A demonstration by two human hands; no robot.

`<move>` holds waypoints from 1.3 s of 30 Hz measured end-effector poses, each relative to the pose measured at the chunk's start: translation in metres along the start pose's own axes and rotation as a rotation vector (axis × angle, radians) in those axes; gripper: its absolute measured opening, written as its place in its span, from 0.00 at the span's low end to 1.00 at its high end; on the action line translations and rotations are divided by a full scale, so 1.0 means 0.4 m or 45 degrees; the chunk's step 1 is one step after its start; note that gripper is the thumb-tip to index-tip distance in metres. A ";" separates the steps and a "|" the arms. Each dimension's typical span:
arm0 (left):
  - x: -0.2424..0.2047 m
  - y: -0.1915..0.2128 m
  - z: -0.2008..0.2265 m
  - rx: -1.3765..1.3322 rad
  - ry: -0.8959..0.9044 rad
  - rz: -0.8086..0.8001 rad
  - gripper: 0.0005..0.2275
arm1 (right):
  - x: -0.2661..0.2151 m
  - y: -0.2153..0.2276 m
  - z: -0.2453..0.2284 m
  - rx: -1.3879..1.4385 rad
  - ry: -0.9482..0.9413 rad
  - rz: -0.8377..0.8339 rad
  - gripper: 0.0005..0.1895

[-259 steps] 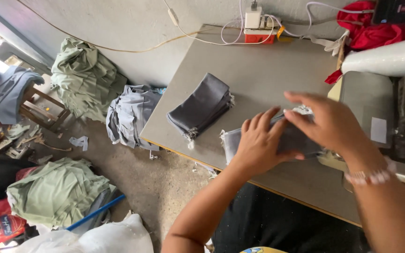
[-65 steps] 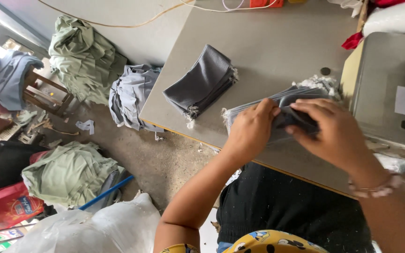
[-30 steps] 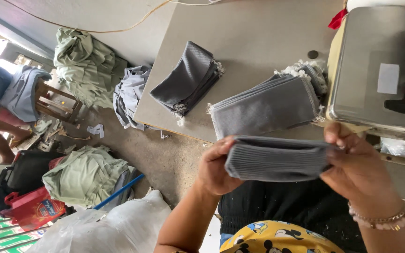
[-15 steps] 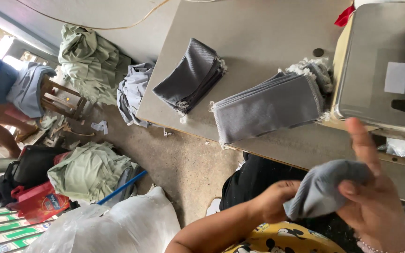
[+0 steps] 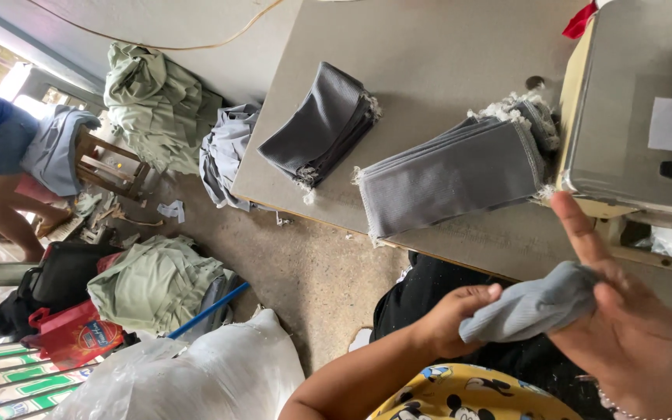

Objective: Folding and stacking small grey fabric pieces on a sewing table

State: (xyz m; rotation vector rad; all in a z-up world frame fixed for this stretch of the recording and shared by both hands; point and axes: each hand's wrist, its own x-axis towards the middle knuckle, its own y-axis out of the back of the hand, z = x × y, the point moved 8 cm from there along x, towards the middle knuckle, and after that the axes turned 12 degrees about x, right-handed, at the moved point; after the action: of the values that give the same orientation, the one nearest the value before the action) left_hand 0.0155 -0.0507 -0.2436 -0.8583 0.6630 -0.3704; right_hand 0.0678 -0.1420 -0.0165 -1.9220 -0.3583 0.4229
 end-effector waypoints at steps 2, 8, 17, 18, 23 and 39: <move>0.017 0.002 -0.034 -0.063 0.001 -0.002 0.09 | 0.001 -0.040 0.012 0.121 0.028 -0.201 0.58; -0.121 -0.124 0.238 0.922 -0.727 0.312 0.18 | -0.009 0.121 -0.047 -0.341 0.198 0.194 0.47; -0.277 -0.413 0.424 1.619 -1.406 0.610 0.15 | -0.060 0.024 -0.007 -1.434 0.501 0.068 0.20; -0.269 -0.411 0.420 1.621 -1.402 0.597 0.15 | -0.052 0.038 -0.005 -1.433 0.508 0.079 0.20; -0.206 -0.383 0.383 1.483 -0.997 0.475 0.24 | -0.015 0.092 0.001 -0.138 0.338 0.101 0.45; -0.286 -0.472 0.498 2.281 -1.405 0.655 0.11 | -0.073 0.112 -0.074 -0.872 0.637 0.632 0.35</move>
State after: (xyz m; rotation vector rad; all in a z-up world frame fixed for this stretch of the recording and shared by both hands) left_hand 0.0564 0.0112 0.0443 0.8589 -0.5733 0.0996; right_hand 0.0573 -0.1957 -0.0440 -2.7036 0.3652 0.1162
